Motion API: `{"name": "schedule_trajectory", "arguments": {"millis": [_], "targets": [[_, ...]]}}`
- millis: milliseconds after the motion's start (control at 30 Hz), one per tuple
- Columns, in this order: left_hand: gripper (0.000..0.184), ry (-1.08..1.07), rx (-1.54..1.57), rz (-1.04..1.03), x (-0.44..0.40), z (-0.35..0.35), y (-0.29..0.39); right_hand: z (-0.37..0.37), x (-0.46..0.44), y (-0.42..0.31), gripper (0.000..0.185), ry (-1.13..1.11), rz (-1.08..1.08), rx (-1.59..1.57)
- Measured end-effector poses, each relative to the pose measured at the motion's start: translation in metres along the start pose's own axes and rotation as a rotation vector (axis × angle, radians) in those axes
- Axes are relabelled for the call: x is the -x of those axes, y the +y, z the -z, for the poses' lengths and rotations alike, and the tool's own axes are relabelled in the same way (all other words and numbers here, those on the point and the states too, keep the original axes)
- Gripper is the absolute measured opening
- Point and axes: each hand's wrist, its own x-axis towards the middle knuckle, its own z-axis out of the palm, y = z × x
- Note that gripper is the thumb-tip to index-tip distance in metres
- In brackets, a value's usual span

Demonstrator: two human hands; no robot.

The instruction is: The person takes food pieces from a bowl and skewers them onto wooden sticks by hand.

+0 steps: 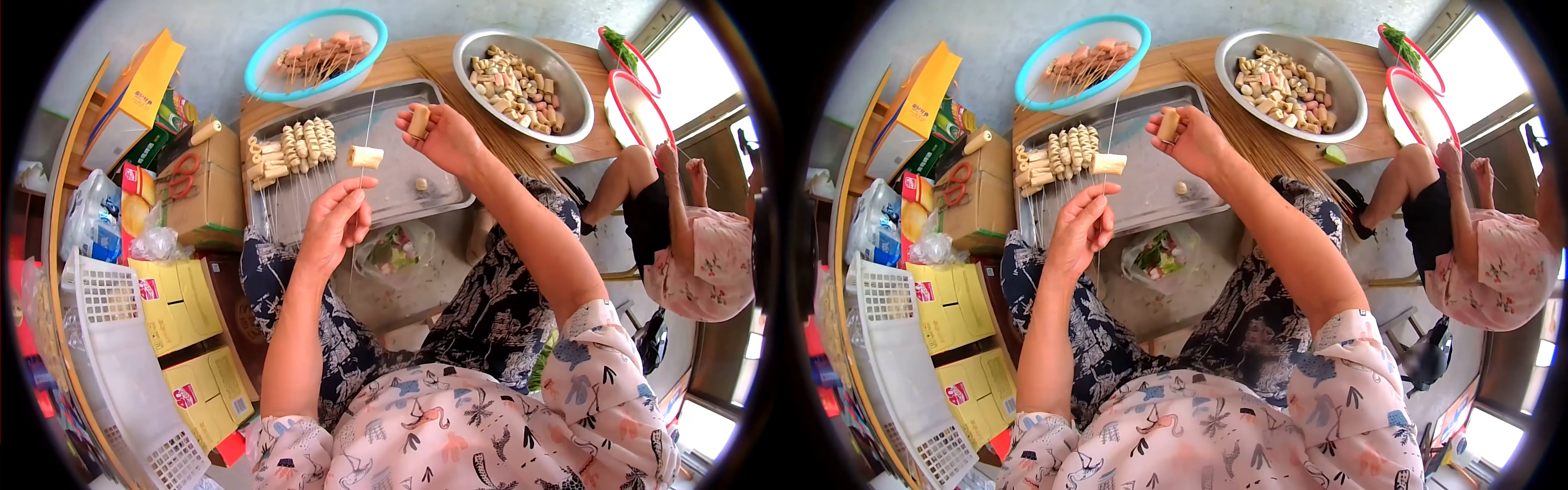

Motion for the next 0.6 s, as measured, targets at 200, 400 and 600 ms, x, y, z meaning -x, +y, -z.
{"name": "schedule_trajectory", "arguments": {"millis": [200,400,600], "targets": [[0.026,-0.049,-0.022,0.043,0.000,0.000,-0.002,-0.005,0.006,-0.008,0.019,-0.111,0.077,-0.106],[0.026,-0.078,-0.042,0.078,0.000,-0.002,-0.002,-0.001,0.007,-0.012,0.023,-0.131,0.107,0.005],[0.026,-0.087,-0.047,0.094,-0.001,-0.003,-0.004,-0.003,0.008,-0.013,0.014,0.111,0.129,0.433]]}}
